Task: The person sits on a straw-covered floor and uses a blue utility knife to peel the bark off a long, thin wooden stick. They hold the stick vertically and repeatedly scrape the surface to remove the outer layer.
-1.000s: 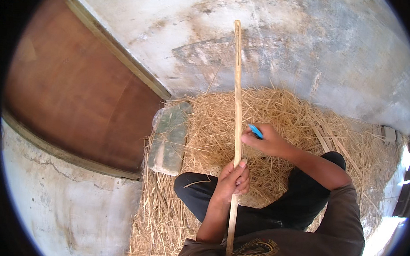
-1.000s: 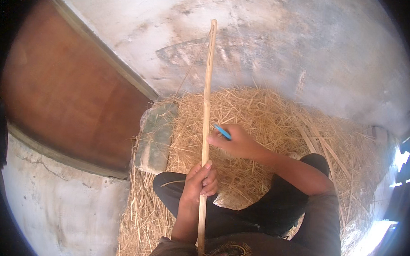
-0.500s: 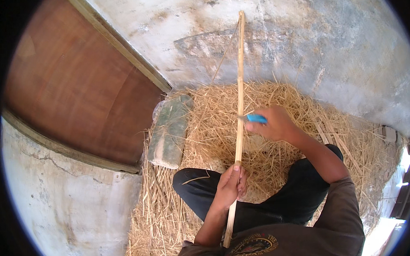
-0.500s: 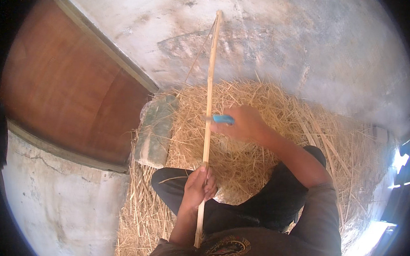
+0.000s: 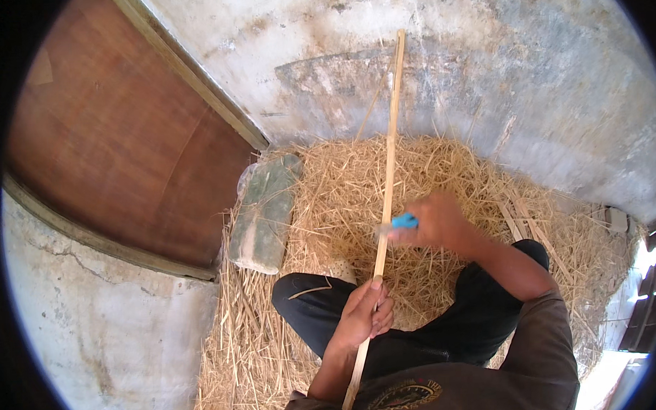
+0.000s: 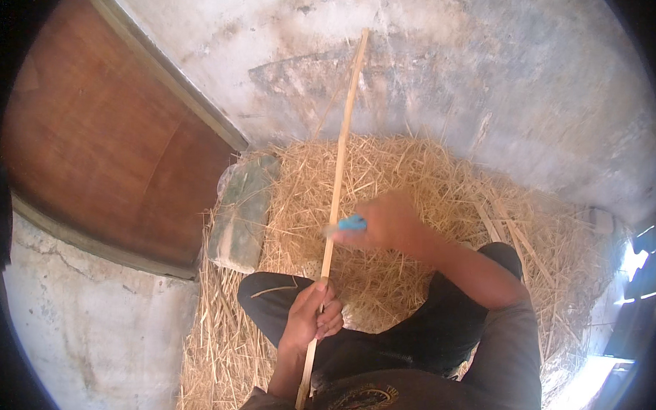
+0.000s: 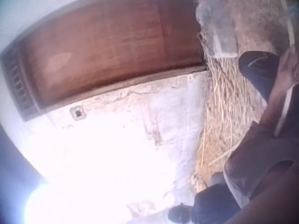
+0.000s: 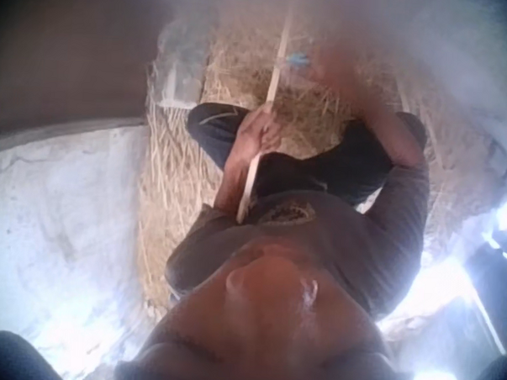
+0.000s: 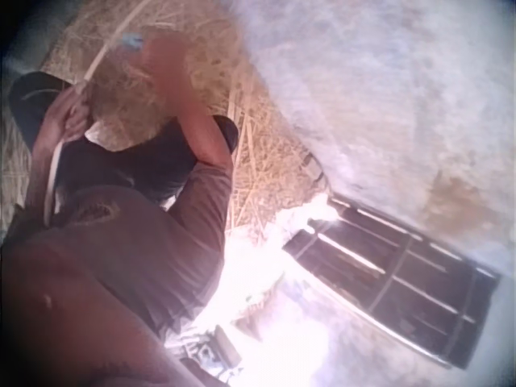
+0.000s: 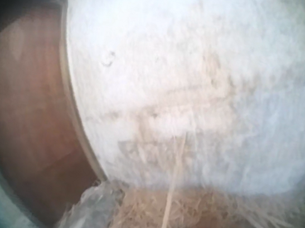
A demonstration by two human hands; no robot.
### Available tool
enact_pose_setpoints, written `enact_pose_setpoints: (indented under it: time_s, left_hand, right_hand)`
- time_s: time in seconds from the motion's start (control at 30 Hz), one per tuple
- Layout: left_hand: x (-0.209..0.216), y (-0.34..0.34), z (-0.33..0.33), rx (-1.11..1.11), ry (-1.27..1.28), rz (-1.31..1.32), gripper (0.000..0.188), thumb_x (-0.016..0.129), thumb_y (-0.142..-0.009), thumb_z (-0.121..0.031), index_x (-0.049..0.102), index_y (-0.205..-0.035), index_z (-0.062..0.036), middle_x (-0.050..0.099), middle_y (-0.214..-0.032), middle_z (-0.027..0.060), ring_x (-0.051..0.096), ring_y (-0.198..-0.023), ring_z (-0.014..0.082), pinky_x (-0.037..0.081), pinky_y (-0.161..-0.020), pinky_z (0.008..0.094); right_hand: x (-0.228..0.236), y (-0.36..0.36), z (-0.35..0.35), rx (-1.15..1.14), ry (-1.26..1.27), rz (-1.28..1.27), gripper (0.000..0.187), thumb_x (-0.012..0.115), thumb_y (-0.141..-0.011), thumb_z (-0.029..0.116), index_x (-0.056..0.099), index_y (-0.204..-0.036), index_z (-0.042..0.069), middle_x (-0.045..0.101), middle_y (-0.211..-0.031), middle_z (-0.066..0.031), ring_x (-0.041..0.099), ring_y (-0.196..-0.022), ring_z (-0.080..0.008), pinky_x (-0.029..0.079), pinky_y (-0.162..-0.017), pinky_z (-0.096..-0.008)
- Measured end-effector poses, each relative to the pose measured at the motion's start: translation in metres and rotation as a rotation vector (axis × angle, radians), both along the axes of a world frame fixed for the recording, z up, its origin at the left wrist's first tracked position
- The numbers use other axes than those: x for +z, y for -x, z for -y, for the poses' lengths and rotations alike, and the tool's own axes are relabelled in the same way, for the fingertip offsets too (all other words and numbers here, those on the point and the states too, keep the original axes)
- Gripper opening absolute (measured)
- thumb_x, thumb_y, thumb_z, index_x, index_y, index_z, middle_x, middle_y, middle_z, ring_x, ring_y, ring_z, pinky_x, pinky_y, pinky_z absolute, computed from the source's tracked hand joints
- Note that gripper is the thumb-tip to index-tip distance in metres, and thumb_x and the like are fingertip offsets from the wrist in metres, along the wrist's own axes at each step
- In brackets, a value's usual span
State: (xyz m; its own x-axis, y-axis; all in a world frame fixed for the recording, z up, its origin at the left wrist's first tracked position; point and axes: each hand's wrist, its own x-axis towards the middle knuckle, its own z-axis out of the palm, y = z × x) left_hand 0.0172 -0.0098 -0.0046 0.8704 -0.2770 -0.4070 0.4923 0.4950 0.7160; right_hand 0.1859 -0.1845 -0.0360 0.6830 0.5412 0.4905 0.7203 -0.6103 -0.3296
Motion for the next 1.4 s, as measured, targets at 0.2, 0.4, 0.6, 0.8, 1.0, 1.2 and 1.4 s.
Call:
enact_pose_setpoints:
  time_s: [0.2, 0.4, 0.6, 0.8, 1.0, 1.2, 1.4]
  left_hand:
    - [-0.009, 0.015, -0.008, -0.06, 0.024, 0.002, 0.034, 0.036, -0.102, -0.036, 0.037, -0.079, -0.0116, 0.03, -0.051, -0.002, 0.028, -0.035, 0.0085, 0.025, -0.036, 0.023]
    - [-0.007, 0.01, -0.009, -0.018, 0.02, 0.021, 0.033, 0.036, -0.102, -0.035, 0.037, -0.078, -0.0118, 0.03, -0.051, -0.0025, 0.028, -0.035, 0.0084, 0.025, -0.037, 0.0232]
    - [0.003, 0.008, -0.008, 0.009, -0.035, -0.029, 0.033, 0.036, -0.102, -0.034, 0.037, -0.078, -0.012, 0.03, -0.051, -0.0026, 0.027, -0.036, 0.0081, 0.024, -0.038, 0.0227]
    - [-0.001, 0.024, -0.008, -0.051, -0.033, -0.014, 0.034, 0.037, -0.102, -0.038, 0.038, -0.079, -0.0121, 0.029, -0.051, -0.0021, 0.026, -0.036, 0.0074, 0.025, -0.04, 0.0226]
    - [-0.007, 0.061, -0.003, -0.176, -0.135, -0.111, 0.034, 0.036, -0.102, -0.038, 0.038, -0.08, -0.0119, 0.032, -0.053, -0.0031, 0.029, -0.039, 0.0071, 0.026, -0.039, 0.0214]
    - [-0.016, 0.071, -0.013, -0.191, -0.473, 0.072, 0.023, 0.042, -0.102, -0.025, 0.048, -0.09, -0.0071, 0.041, -0.059, -0.0037, 0.036, -0.047, 0.0033, 0.029, -0.041, 0.0196]
    - [-0.006, -0.003, 0.009, -0.004, -0.628, 0.396, 0.027, 0.036, -0.103, -0.027, 0.05, -0.098, -0.0046, 0.039, -0.054, -0.0037, 0.034, -0.04, 0.0033, 0.027, -0.038, 0.0196]
  right_hand:
    - [-0.006, -0.023, 0.01, -0.11, 0.05, -0.059, 0.07, 0.051, -0.076, 0.076, 0.052, -0.051, 0.011, 0.042, -0.04, -0.0052, 0.045, -0.034, -0.0221, 0.035, -0.036, -0.0371]
    - [-0.003, 0.015, -0.011, 0.126, 0.0, 0.051, 0.07, 0.055, -0.069, 0.079, 0.056, -0.053, 0.01, 0.048, -0.042, -0.0064, 0.051, -0.037, -0.0253, 0.039, -0.038, -0.0373]
    - [-0.011, -0.013, -0.009, 0.015, -0.066, 0.199, 0.069, 0.056, -0.069, 0.079, 0.05, -0.05, 0.013, 0.044, -0.042, -0.004, 0.046, -0.034, -0.0215, 0.034, -0.035, -0.0343]
    - [-0.001, -0.059, 0.013, -0.192, 0.067, 0.034, 0.069, 0.049, -0.076, 0.077, 0.056, -0.053, 0.012, 0.047, -0.043, -0.0024, 0.047, -0.037, -0.0189, 0.038, -0.04, -0.0358]
    - [-0.015, -0.158, 0.077, -0.799, 0.043, -0.399, 0.075, 0.035, -0.087, 0.072, 0.064, -0.068, 0.006, 0.061, -0.064, -0.0091, 0.059, -0.056, -0.0248, 0.047, -0.053, -0.0398]
    - [-0.04, -0.138, 0.143, -0.808, -0.022, -0.416, 0.083, 0.033, -0.087, 0.074, 0.059, -0.061, -0.002, 0.058, -0.06, -0.0191, 0.058, -0.06, -0.0348, 0.045, -0.061, -0.0469]
    - [0.011, -0.037, 0.045, -0.129, -0.111, -0.183, 0.071, 0.047, -0.084, 0.071, 0.057, -0.058, 0.005, 0.045, -0.045, -0.0093, 0.049, -0.042, -0.0266, 0.04, -0.046, -0.0395]
